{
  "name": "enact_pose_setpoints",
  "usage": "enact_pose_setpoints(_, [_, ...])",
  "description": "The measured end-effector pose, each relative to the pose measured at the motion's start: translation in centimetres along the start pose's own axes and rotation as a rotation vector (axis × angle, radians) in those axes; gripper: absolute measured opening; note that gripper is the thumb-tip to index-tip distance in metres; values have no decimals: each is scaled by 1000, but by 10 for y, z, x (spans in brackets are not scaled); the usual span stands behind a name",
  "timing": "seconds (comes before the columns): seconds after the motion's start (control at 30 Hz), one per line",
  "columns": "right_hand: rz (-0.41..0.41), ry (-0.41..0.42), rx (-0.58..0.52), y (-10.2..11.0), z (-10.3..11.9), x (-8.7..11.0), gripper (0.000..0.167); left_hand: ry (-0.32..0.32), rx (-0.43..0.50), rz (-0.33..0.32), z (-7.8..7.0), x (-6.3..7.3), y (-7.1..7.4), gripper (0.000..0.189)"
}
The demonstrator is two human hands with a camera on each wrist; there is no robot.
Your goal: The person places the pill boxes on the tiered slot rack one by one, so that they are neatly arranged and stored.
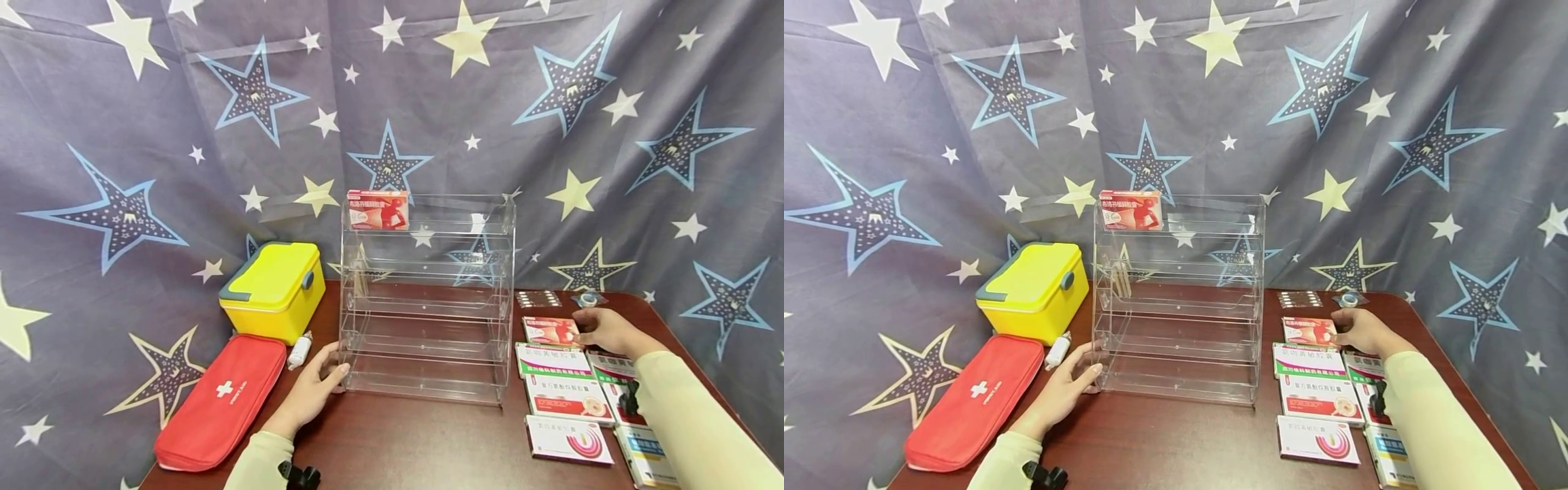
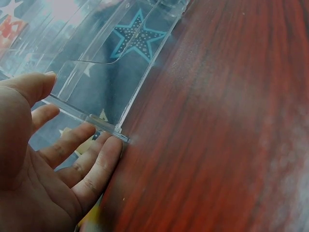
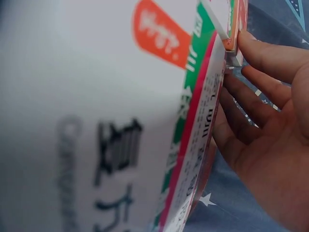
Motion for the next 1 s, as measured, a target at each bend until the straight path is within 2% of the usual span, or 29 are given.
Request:
enact_pose_setpoints(0.17, [-2, 15, 25, 0, 2, -2, 67, -2, 2, -2, -1, 0, 0, 47])
enact_pose_setpoints(0.3, [8, 64, 61, -1, 4, -3, 69, 0, -3, 5, -1, 0, -1, 46])
enact_pose_setpoints(0.43, [14, 87, 82, -3, 5, -3, 58, -1, -6, 6, -1, 0, 0, 46])
enact_pose_setpoints(0.57, [14, 71, 71, -2, 5, -4, 53, 5, -6, 1, 0, 0, 0, 45])
enact_pose_setpoints(0.73, [15, 12, 11, 2, 1, -5, 58, 10, -8, -3, 0, 0, -1, 46])
enact_pose_setpoints(0.87, [-40, -29, 12, 8, -3, -3, 52, 13, -12, -4, 0, 0, -1, 46])
enact_pose_setpoints(1.0, [-140, -43, 31, 16, -5, -1, 33, 17, -8, 0, 0, 1, -1, 46])
Point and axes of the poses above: each hand's wrist, its own x-axis away from the middle knuckle, its own y-axis out of the back of the hand, z = x × y, the point moved 5 cm from there along -x, towards the middle knuckle, and after that the axes turned 14 degrees about x, right-handed, at the moved point
